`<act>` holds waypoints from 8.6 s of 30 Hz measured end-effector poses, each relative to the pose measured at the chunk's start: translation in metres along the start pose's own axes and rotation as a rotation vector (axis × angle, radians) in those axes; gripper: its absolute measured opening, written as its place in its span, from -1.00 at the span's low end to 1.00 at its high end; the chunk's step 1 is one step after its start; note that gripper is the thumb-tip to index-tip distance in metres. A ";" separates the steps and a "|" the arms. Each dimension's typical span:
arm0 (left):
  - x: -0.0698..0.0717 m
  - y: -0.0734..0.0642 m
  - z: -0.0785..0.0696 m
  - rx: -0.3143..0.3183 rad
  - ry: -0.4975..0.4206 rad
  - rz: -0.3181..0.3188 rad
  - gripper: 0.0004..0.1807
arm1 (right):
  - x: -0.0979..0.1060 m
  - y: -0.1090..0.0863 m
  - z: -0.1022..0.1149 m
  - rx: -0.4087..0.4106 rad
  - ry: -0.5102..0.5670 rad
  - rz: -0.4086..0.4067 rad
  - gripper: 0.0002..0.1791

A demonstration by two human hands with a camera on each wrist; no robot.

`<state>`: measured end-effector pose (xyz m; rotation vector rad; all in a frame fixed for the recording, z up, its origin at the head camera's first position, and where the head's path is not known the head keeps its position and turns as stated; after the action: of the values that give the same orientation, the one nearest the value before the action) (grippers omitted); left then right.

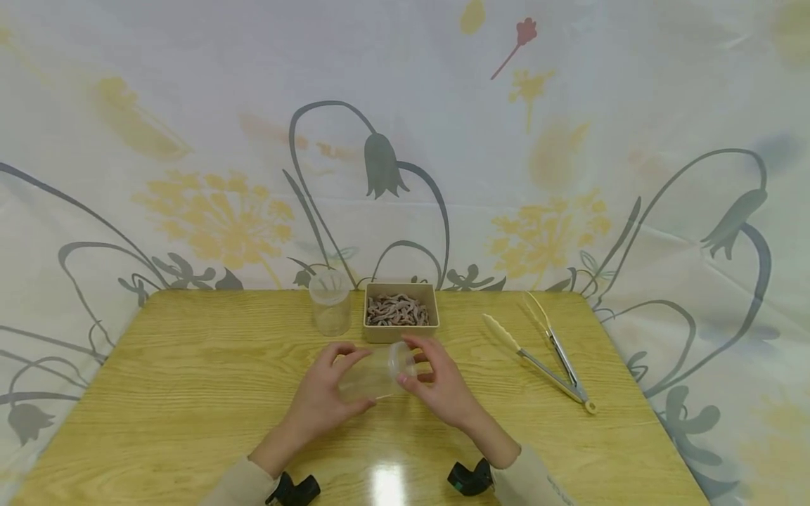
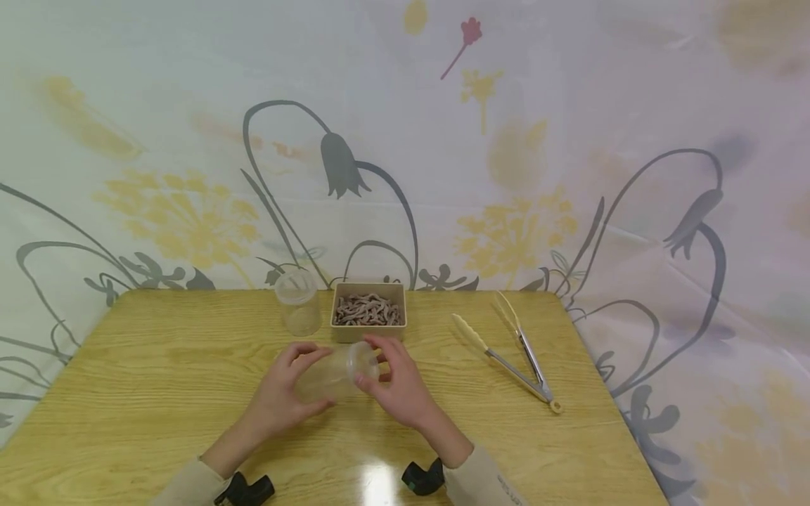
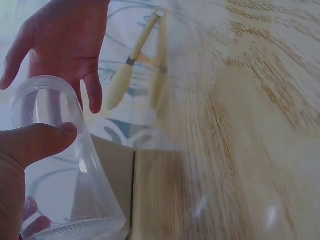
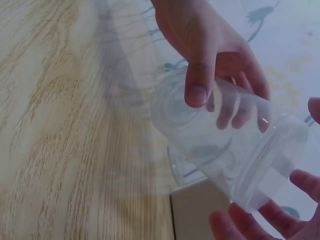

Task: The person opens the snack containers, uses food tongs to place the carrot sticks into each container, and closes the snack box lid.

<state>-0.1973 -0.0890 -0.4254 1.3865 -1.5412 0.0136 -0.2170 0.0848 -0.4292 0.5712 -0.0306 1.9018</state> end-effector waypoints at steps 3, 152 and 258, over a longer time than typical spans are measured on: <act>0.002 0.002 -0.011 -0.087 0.065 -0.011 -0.13 | -0.001 0.000 -0.001 -0.011 -0.003 0.005 -0.38; -0.022 -0.015 -0.013 0.017 0.108 0.264 0.07 | -0.002 -0.011 -0.002 0.062 0.227 0.129 -0.40; 0.000 0.016 0.031 0.448 -0.434 -0.131 -0.88 | 0.100 -0.012 -0.062 -0.231 0.011 -0.362 -0.56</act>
<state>-0.2288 -0.1020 -0.4309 1.9384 -1.8742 -0.0255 -0.2583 0.1943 -0.4472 0.3796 -0.1292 1.5242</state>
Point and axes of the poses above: each hand's wrist, its own y-axis towards the middle knuckle, its own x-axis out of the back of the hand, z = x × y, the point moved 9 cm from there along y, towards the middle knuckle, and after that the axes turned 1 degree about y, right-handed, at the moved point
